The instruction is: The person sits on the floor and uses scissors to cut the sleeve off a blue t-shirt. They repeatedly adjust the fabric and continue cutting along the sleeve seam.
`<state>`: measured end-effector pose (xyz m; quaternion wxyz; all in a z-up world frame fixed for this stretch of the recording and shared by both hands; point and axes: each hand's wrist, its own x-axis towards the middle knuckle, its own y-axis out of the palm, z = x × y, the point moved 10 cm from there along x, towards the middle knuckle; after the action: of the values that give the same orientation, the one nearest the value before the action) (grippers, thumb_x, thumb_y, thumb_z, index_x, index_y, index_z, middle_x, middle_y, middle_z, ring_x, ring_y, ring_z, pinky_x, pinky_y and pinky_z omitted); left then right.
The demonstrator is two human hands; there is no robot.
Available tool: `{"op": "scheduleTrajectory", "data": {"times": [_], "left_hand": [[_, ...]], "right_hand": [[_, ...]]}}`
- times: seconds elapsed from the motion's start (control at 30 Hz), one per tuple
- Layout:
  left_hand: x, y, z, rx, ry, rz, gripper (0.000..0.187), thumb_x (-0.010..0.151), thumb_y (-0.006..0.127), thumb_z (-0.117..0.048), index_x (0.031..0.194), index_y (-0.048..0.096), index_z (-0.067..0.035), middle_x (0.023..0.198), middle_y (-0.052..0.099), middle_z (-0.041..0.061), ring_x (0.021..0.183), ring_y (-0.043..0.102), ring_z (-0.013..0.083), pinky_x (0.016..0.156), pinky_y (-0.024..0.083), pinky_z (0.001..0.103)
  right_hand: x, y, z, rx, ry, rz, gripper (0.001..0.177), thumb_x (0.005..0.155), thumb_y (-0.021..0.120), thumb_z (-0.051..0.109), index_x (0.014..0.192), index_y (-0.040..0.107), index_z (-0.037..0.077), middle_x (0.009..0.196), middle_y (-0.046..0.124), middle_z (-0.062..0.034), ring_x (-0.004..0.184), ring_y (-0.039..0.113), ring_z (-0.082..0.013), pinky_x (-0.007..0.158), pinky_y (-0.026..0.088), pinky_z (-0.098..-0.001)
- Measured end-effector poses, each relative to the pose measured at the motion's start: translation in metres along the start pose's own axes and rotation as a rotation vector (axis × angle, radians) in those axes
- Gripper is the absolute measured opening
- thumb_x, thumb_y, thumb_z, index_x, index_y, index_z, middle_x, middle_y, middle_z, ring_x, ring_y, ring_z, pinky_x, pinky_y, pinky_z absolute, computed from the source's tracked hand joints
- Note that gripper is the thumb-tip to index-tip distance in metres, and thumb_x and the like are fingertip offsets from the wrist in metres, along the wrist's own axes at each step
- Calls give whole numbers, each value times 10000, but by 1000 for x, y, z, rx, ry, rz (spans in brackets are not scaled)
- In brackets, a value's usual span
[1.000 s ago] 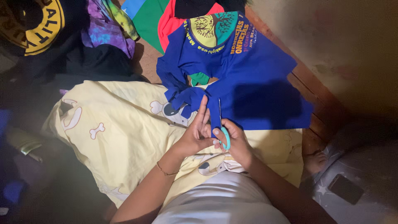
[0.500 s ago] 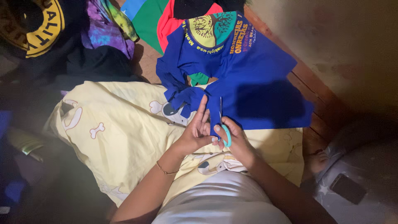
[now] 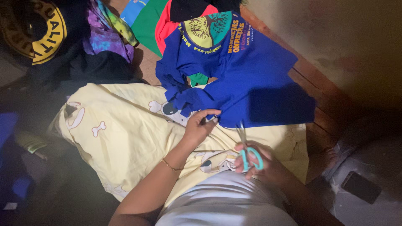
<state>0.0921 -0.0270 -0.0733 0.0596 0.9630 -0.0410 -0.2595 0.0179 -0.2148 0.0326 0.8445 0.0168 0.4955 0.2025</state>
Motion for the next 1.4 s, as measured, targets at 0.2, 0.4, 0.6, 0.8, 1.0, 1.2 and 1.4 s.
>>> {"op": "scheduleTrajectory", "data": {"times": [0.2,0.4,0.6,0.8,1.0,1.2,1.4], "left_hand": [[-61,-10,-82,275,621,-390,296,749,800,10,1019,689,-38,1059,607,171,972,584,310,836,467,399],[-29,19,-13,308,-73,-95,288,855,787,-247,1029,669,-50,804,669,109,736,652,279,684,519,395],[20,32,19,143,-387,-2,400,893,769,-399,763,658,-37,586,617,48,575,593,199,541,433,318],[12,53,13,-365,-126,-70,171,938,720,-151,863,607,-48,698,616,4,583,533,88,487,416,257],[-4,40,-19,-553,304,-182,330,970,724,117,1082,446,-20,872,442,-28,729,411,36,633,375,212],[-9,60,-37,-434,185,168,630,904,646,112,1485,482,-67,1114,587,-43,822,515,-1,675,431,160],[6,42,-42,-483,182,293,753,971,640,131,1654,407,-83,1245,650,-8,882,522,-3,734,431,144]], "right_hand": [[-14,-23,-31,193,24,-45,551,932,487,429,1348,499,68,1037,729,-220,895,763,-307,662,630,-371],[-15,-28,-36,71,-11,-52,561,943,510,434,1372,501,72,1048,724,-186,914,758,-278,685,631,-358],[-16,-20,-31,119,-80,43,568,957,544,407,1391,476,48,1100,707,-210,969,745,-294,704,629,-364],[-18,-21,-43,220,-66,40,592,974,490,458,1398,480,45,1123,703,-199,988,740,-274,713,616,-338],[-20,-15,-35,142,-2,17,625,973,455,514,1400,498,59,1115,719,-173,953,743,-226,701,587,-304],[-9,-2,-27,62,-3,3,607,939,490,501,1398,477,104,1078,726,-147,924,738,-230,602,552,-286],[9,19,-8,50,-108,42,549,991,502,462,1373,520,68,996,702,-125,862,689,-186,569,518,-270]]}}
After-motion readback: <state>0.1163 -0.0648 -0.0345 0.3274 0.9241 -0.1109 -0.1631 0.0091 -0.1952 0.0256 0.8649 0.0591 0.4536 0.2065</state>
